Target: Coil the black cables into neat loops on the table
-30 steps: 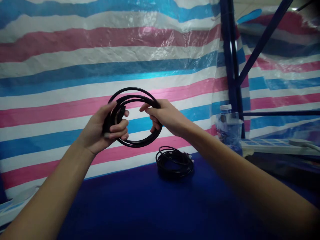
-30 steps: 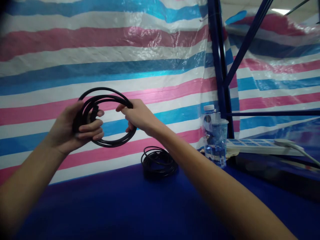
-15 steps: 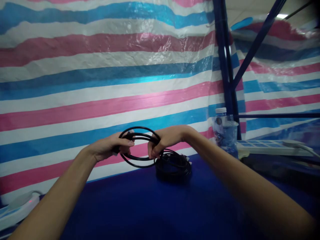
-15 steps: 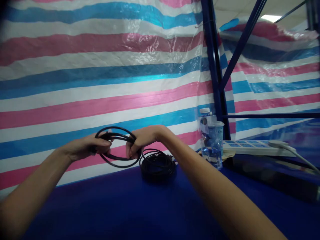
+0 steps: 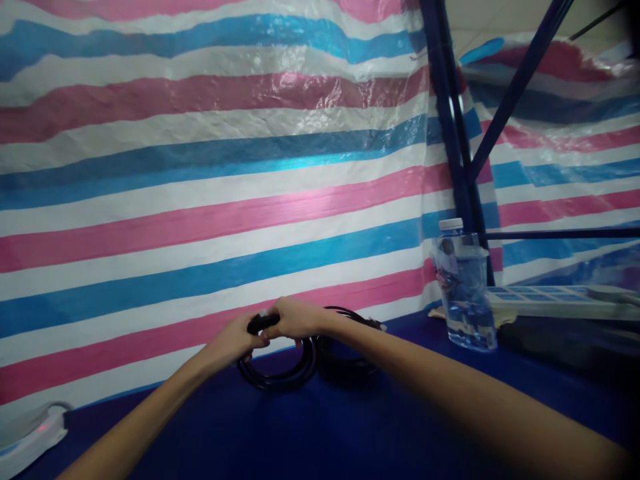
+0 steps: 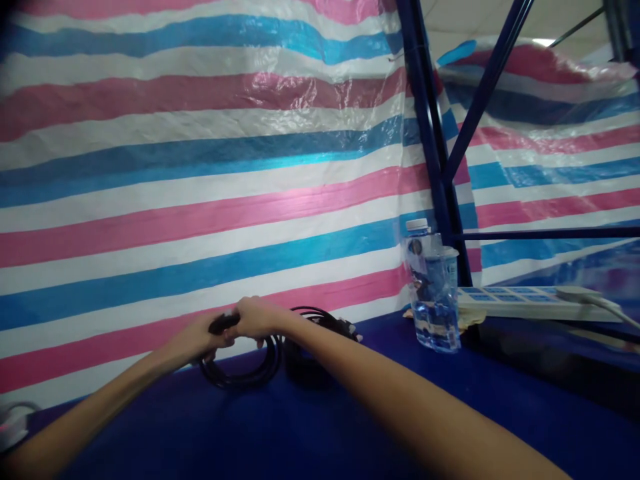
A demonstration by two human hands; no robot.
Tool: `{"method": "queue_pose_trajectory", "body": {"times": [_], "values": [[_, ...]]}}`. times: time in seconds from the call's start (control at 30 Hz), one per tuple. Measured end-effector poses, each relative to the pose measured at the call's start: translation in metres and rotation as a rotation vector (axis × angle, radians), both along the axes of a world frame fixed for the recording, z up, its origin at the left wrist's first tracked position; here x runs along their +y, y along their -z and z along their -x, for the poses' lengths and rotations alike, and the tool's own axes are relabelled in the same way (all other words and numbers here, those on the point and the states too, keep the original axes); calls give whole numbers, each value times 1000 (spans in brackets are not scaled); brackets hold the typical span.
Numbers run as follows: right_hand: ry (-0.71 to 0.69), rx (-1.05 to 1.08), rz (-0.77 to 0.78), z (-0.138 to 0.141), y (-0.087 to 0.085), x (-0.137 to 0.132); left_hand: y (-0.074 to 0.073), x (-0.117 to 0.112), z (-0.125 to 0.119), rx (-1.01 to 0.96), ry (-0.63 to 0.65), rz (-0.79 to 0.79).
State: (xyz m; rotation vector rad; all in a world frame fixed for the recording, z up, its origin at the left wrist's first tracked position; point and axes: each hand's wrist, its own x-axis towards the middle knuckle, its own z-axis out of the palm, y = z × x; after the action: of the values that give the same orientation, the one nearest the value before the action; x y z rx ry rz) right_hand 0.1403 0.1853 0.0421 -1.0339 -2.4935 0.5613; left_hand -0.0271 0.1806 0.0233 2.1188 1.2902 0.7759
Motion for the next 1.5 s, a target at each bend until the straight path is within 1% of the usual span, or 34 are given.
{"method": "queue_pose_trajectory", "body": {"times": [0.07, 0.13, 0.27, 0.33, 0.4, 0.43, 0.5, 0.57, 0.6, 0.67, 0.7, 0.73, 0.8, 0.9, 0.97, 1.03, 1.1, 1.17, 1.2, 1.27, 1.3, 1.33, 1.37, 1.4, 1.43, 1.47, 1.5], "values": [[30, 18, -19, 6, 5, 0, 9, 5, 9, -51, -1, 24], [60, 50, -48, 8, 10, 1, 20, 8, 13, -160, 21, 50], [125, 163, -100, 3, 24, 2, 44, 4, 8, -422, 65, 116], [136, 210, -81, -2, 26, 0, 48, 1, 3, -497, 77, 162], [129, 233, -42, -7, 21, -5, 42, -5, 1, -526, 113, 237], [124, 239, -20, -9, 16, -10, 35, -10, 1, -515, 142, 272], [114, 266, -11, -12, 6, -23, 15, -20, 3, -435, 196, 307], [85, 265, -48, -11, -2, -37, -5, -33, 6, -260, 222, 285], [72, 219, -71, -9, -3, -43, -13, -38, 7, -135, 235, 286], [90, 91, -91, -4, -2, -52, -22, -47, 7, 66, 252, 316], [124, 49, -80, -1, 1, -54, -22, -50, 6, 112, 247, 322], [166, 40, -63, 2, 5, -53, -21, -52, 3, 118, 226, 317], [227, 108, -22, 6, 13, -48, -14, -53, -3, 47, 136, 271], [230, 190, 50, 4, 25, -34, 2, -46, -12, -90, 17, 211], [220, 231, 98, 1, 33, -28, 13, -39, -14, -138, 0, 170], [219, 256, 125, 0, 37, -26, 20, -32, -13, -121, -24, 118], [231, 258, 142, -1, 34, -30, 21, -31, -12, -79, -72, 89], [232, 246, 159, -3, 23, -35, 12, -35, -12, -64, -94, 109], [228, 234, 168, -6, 14, -38, 3, -38, -14, -73, -81, 131], [223, 207, 175, -17, -9, -40, -20, -43, -25, -94, -22, 155], [236, 195, 168, -26, -21, -39, -34, -43, -33, -95, 1, 136], [261, 189, 152, -36, -32, -36, -47, -41, -43, -55, 27, 88], [301, 190, 129, -47, -41, -32, -58, -36, -56, 12, 5, 41], [344, 187, 112, -59, -47, -26, -67, -29, -70, 47, -7, 47], [395, 175, 95, -71, -49, -19, -72, -20, -84, 75, -21, 59], [449, 148, 83, -82, -48, -12, -73, -9, -98, 117, -40, 78], [501, 107, 76, -93, -45, -4, -70, 2, -111, 163, -54, 92]]}}
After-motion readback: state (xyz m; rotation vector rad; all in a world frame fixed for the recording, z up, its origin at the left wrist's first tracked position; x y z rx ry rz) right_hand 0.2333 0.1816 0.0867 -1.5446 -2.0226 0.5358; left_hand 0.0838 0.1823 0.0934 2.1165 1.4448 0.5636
